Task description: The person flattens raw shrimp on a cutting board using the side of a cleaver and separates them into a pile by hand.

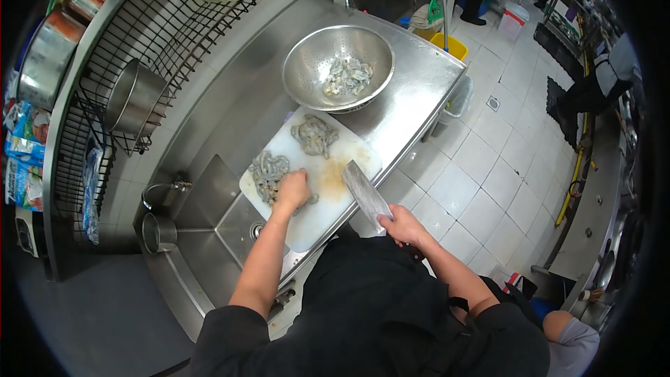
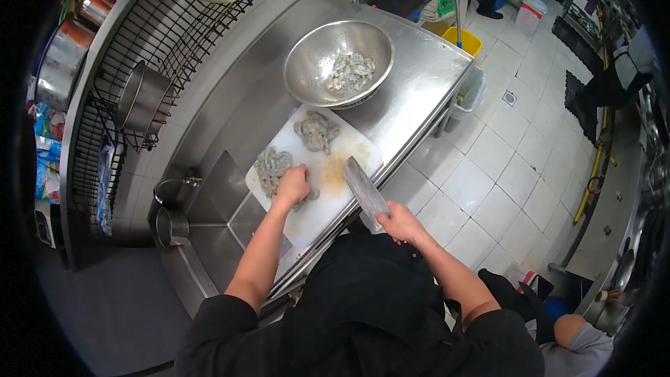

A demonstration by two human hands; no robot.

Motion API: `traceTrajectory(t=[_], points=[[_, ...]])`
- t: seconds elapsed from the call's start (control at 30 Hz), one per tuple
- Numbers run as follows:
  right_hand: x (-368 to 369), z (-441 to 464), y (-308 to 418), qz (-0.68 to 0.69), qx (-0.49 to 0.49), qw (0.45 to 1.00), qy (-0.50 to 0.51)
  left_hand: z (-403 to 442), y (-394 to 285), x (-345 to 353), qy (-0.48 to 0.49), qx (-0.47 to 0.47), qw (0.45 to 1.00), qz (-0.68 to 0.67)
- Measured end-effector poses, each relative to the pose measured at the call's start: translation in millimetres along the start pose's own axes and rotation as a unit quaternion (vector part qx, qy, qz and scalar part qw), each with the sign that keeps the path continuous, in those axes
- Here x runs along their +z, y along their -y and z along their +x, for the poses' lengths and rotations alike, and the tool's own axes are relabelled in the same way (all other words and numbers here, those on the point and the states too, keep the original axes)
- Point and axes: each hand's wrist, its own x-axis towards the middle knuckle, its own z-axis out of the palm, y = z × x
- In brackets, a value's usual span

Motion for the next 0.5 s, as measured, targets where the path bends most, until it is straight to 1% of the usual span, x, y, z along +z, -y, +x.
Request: traceTrajectory(t=[0.07, 0.13, 0.2, 0.23, 0.3, 0.33, 0.4, 0.43, 0.47, 0.5], points=[[0, 4, -1, 0.003, -0.015, 1.000, -0.006, -5, -2, 0, -0.001, 0.006, 1.000, -0.009], [0, 3, 3, -0.003, -0.010, 1.000, -0.009, -9, 1, 3, -0.003, 0.011, 1.000, -0.017], [-2, 2, 7, -0.008, -0.007, 1.000, -0.012, -11, 4, 3, -0.029, 0.036, 0.997, -0.068], [-2, 1, 9, -0.002, -0.004, 1.000, -0.011, -12, 0, 3, -0.029, 0.036, 0.997, -0.068], [-2, 1, 8, 0.005, 0.000, 1.000, -0.012, -15, -19, 6, -0.147, 0.047, 0.980, -0.123], [0, 2, 6, 0.005, 0.000, 1.000, -0.015, -16, -29, 7, -0.145, 0.048, 0.980, -0.124], [2, 3, 3, 0.005, 0.002, 1.000, -0.019, -19, -49, 15, -0.075, 0.090, 0.961, -0.252], [2, 4, 2, 0.042, 0.002, 0.999, -0.012, -19, -51, 24, -0.092, 0.111, 0.957, -0.250], [3, 6, 3, 0.079, 0.000, 0.997, -0.005, -17, -50, 31, -0.091, 0.113, 0.957, -0.251], [3, 7, 4, 0.080, 0.001, 0.997, -0.007, -15, -50, 37, -0.114, 0.085, 0.951, -0.273]])
